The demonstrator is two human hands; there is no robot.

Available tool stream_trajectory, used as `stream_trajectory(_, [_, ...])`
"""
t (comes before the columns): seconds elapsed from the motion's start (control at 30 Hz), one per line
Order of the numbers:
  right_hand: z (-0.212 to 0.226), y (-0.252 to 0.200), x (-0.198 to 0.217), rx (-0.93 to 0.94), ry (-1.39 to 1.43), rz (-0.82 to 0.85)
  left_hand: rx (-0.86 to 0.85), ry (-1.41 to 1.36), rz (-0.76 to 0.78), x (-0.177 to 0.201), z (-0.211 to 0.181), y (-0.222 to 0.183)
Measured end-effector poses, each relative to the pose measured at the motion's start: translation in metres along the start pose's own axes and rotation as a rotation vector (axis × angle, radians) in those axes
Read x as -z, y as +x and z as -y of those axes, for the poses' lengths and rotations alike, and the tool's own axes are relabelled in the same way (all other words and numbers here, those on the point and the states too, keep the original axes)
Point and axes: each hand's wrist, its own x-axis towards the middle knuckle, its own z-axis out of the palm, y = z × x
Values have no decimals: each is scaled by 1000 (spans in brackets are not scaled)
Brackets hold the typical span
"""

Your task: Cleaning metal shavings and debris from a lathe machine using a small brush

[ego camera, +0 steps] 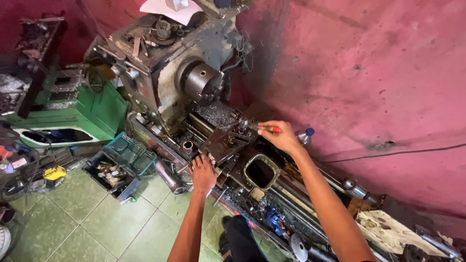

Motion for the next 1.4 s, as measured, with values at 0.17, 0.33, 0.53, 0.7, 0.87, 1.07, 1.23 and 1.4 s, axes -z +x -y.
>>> stream_trajectory(0.17, [5, 9, 3, 29, -2, -18, -7, 25, -17, 2, -1, -2])
stream_trajectory(0.33, [-11, 17, -16, 101, 17, -113, 3, -21, -13, 11, -2, 1])
stream_trajectory(0.53, [-22, 13, -5, 112, 56, 17, -3, -29, -10, -6, 6, 12])
stream_trajectory(0.7, [-36, 23, -16, 141, 76, -75, 16, 59, -27, -38, 23, 33])
stream_trajectory(0.87, [-20, 5, -7, 43, 136, 30, 58, 46, -1, -20, 11, 21])
stream_trajectory(1.07, [-47, 16, -18, -43, 202, -73, 59, 70, -45, -32, 18, 23])
stream_trajectory(1.23, [-51, 11, -27, -145, 452, -95, 127, 30, 54, -30, 19, 33])
stream_trajectory(1.4, [-35, -4, -18, -238, 729, -154, 123, 62, 95, -20, 11, 23])
